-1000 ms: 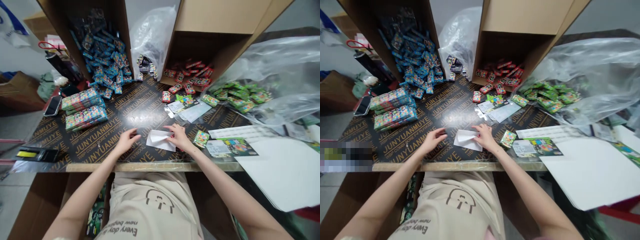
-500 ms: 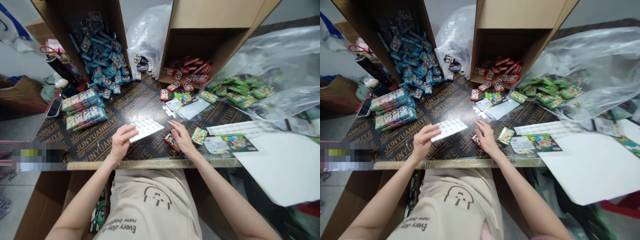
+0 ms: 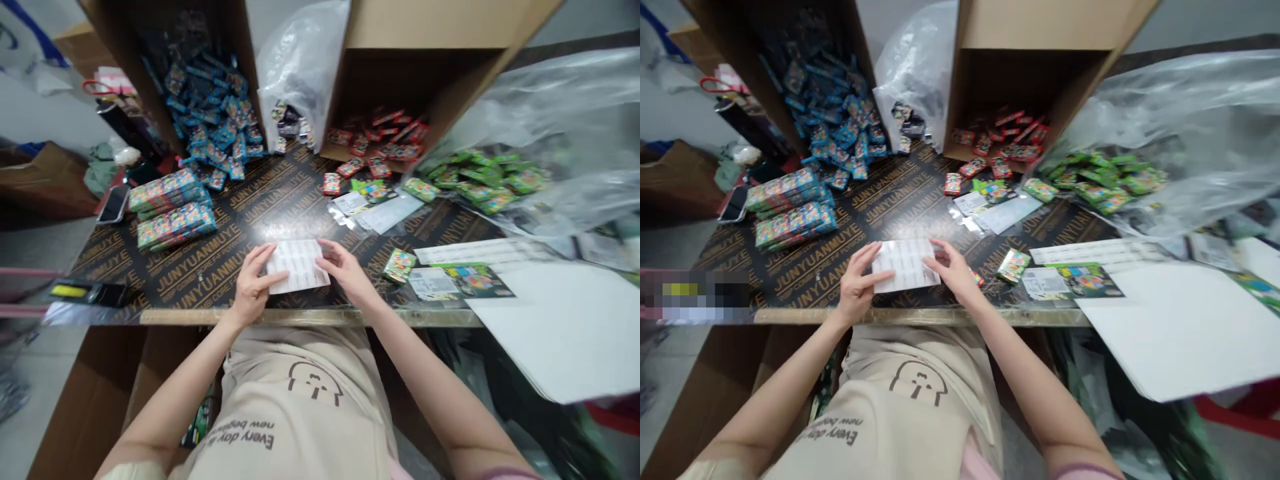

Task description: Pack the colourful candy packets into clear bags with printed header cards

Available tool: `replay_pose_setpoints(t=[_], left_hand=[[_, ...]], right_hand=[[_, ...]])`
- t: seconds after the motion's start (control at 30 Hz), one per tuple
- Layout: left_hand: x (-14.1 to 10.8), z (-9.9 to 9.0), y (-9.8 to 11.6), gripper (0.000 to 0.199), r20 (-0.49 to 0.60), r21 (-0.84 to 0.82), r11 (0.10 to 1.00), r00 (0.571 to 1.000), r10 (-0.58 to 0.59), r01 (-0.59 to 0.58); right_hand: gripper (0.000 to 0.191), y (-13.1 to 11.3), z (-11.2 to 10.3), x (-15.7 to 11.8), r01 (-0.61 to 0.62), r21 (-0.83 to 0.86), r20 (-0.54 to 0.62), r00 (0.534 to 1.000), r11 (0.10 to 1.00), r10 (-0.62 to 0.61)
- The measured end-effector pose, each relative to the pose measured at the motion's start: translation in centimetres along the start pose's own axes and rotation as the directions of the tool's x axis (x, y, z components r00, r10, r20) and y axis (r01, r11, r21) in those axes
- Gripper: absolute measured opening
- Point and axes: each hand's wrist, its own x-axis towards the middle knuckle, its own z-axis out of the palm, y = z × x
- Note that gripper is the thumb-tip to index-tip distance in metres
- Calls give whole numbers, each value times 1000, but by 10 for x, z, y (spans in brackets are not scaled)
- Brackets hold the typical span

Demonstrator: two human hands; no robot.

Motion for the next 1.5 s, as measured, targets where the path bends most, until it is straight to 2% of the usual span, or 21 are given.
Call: replay_pose_setpoints(t=[0.1, 0.17, 0.2, 0.27, 0.33, 0.37, 0.43, 0.53, 0.63, 0.7, 0.73, 0.83, 0.9, 0.93, 1.03, 1.1, 1.17, 1.23, 1.3, 1.4, 1.5], left_hand=[[-8, 2, 3, 37, 1, -38, 999, 1000, 13, -13], [-16, 3, 6, 29, 19, -116, 990, 996, -81, 83], [-20, 3, 7, 31, 39, -165, 967, 980, -193, 197], [-28, 3, 12, 40, 56, -281, 852, 894, -444, 441], [-36, 4, 19, 41, 52, -377, 743, 814, -579, 553], [-40, 4, 23, 40, 29, -393, 724, 795, -607, 567], [-46, 5, 30, 37, -59, -343, 757, 791, -608, 556], [-51, 2, 33, 26, -189, -136, 836, 814, -549, 532], [-52, -4, 33, 25, -173, -101, 875, 858, -484, 473], [-53, -8, 35, 29, -162, -238, 857, 852, -498, 456], [-53, -9, 36, 31, -165, -320, 824, 829, -534, 467], [-52, -10, 40, 48, -123, -484, 666, 709, -694, 568], [-49, -7, 39, 53, -88, -547, 577, 644, -760, 606], [-46, -6, 38, 63, -69, -589, 533, 620, -782, 607], [-35, -4, 31, 88, -88, -661, 482, 579, -811, 575], [-26, -4, 28, 79, -119, -673, 496, 582, -805, 549], [-18, -5, 26, 51, -86, -651, 504, 605, -791, 567], [-10, -6, 26, 32, 17, -617, 473, 611, -792, 630], [-3, -6, 29, 30, 128, -582, 408, 575, -808, 703], [7, -4, 33, 37, 196, -535, 350, 516, -834, 769], [17, -1, 34, 34, 146, -460, 427, 541, -828, 778]], right_hand=[[61, 6, 5, -6, -83, 117, 11, 997, 990, 82], [64, 8, 9, -11, -58, 145, -72, 995, 988, 69], [61, 8, 10, -13, -19, 124, -128, 991, 992, 35], [55, 9, 14, -17, 94, 12, -191, 977, 996, -90], [48, 10, 19, -24, 267, -84, -160, 947, 960, -277], [47, 9, 22, -28, 338, -99, -108, 931, 936, -348], [46, 8, 29, -36, 414, -82, 0, 910, 906, -416], [42, 4, 41, -41, 374, -75, 125, 923, 924, -364], [36, 0, 53, -37, 357, -107, 215, 919, 928, -329], [32, -1, 59, -34, 417, -194, 193, 904, 888, -382], [29, -2, 61, -33, 446, -264, 148, 895, 855, -421], [19, -4, 67, -29, 420, -406, -92, 865, 812, -494], [28, -5, 67, -26, 309, -302, -241, 891, 902, -386], [33, -6, 66, -24, 250, -263, -250, 915, 932, -316], [58, -10, 56, -25, 187, -192, -165, 961, 963, -220], [69, -14, 48, -29, 189, -171, -57, 978, 967, -201], [55, -17, 38, -35, 193, -174, 37, 981, 966, -189], [34, -19, 29, -38, 184, -166, 69, 982, 969, -174], [27, -19, 22, -38, 150, -116, 48, 988, 982, -146], [35, -18, 15, -37, 98, -12, 5, 995, 995, -98], [28, -19, 9, -38, 112, -42, -41, 993, 993, -114]])
